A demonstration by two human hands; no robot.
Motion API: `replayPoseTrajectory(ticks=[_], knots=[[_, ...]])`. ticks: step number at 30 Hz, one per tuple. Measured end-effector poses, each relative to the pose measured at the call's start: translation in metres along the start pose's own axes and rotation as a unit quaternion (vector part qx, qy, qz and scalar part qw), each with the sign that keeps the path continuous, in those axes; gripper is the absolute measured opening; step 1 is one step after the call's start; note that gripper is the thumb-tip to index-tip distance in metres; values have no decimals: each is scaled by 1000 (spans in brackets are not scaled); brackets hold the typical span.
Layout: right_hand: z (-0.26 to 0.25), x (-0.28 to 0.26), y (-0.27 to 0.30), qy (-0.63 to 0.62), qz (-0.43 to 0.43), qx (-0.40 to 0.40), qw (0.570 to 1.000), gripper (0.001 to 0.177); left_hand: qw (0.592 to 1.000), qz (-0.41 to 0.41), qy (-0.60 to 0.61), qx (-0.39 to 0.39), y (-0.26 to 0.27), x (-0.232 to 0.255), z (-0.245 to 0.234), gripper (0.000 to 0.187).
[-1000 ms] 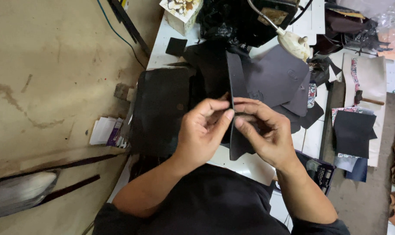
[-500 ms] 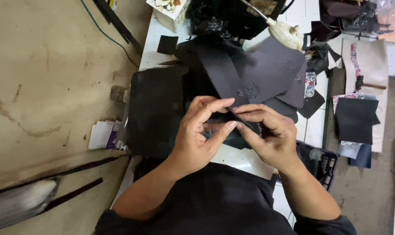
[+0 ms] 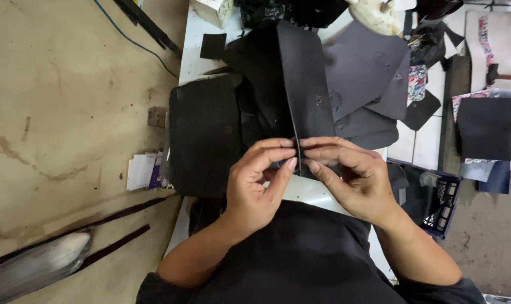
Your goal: Peeling the protective or adhesive backing off pre-cut leather components in a workshop environment.
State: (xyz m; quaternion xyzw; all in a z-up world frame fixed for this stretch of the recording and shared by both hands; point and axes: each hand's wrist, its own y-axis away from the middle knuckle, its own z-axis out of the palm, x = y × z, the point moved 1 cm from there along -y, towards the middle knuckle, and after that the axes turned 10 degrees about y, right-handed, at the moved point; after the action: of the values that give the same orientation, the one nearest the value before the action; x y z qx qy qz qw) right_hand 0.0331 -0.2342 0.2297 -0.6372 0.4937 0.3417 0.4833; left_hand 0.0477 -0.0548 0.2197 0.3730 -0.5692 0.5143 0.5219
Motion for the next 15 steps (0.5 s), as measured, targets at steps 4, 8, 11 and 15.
replayPoseTrajectory(ticks=[4, 8, 11, 15], knots=[[5, -2, 2, 1, 4, 9, 1000, 14, 1000, 0, 15, 6, 10, 0, 1, 16], [9, -3, 4, 22, -4, 11, 1000, 11, 999, 24, -1, 21, 13, -1, 4, 13], [9, -7, 3, 24, -8, 16, 1000, 11, 999, 32, -7, 14, 13, 2, 5, 13], [9, -9, 4, 39, -15, 18, 999, 9, 999, 38, 5, 5, 12, 2, 5, 12]])
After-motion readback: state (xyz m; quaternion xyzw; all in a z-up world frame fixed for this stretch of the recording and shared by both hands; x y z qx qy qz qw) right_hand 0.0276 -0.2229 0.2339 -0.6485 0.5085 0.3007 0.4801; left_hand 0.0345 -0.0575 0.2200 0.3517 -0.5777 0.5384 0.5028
